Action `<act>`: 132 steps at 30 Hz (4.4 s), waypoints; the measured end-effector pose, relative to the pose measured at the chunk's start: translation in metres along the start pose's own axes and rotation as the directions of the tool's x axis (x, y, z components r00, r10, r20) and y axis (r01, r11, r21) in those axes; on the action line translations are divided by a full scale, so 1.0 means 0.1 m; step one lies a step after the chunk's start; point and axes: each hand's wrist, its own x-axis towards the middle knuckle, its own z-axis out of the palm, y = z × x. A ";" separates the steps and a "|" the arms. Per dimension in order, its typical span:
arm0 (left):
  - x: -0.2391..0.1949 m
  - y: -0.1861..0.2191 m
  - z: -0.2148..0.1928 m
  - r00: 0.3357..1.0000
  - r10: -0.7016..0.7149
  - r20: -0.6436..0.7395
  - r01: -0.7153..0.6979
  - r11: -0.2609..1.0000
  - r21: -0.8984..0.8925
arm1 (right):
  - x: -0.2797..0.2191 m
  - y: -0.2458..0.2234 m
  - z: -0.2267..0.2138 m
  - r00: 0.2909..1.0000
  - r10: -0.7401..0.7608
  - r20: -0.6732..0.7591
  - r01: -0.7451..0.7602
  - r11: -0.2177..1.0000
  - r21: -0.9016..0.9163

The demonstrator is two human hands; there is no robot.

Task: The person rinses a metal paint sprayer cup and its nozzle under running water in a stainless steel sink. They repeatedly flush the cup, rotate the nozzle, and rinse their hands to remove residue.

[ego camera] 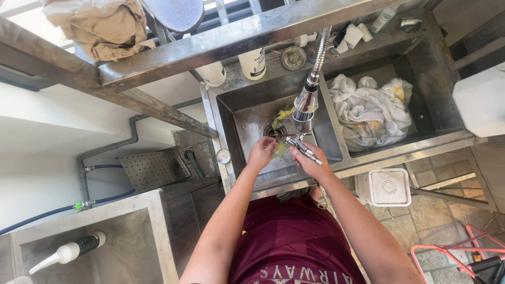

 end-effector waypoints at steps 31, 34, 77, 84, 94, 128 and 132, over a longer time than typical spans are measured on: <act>-0.36 0.59 -0.20 0.997 0.060 -0.042 -0.067 0.981 -0.180 | 0.02 0.16 0.14 0.985 -0.171 -0.020 0.172 0.980 0.100; -0.37 0.56 -0.22 0.997 0.055 -0.053 -0.062 0.987 -0.151 | 0.03 0.16 0.14 0.981 -0.195 -0.023 0.196 0.976 0.096; -0.64 1.06 -0.68 0.873 0.480 -0.085 -0.431 0.841 0.327 | -0.15 0.10 0.74 0.895 -0.423 -0.138 0.396 0.899 -0.189; -0.60 1.06 -0.68 0.885 0.459 -0.072 -0.411 0.846 0.340 | -0.16 0.05 0.75 0.892 -0.431 -0.136 0.402 0.894 -0.197; -0.58 1.04 -0.69 0.878 0.473 -0.074 -0.421 0.836 0.353 | -0.13 0.10 0.76 0.890 -0.434 -0.137 0.402 0.892 -0.208; -0.53 0.90 -0.69 0.887 0.452 -0.094 -0.400 0.854 0.334 | -0.11 0.02 0.81 0.921 -0.364 -0.140 0.321 0.912 -0.257; -0.51 0.75 -0.65 0.897 0.424 -0.122 -0.365 0.869 0.336 | -0.04 0.03 0.80 0.939 -0.335 -0.082 0.318 0.932 -0.172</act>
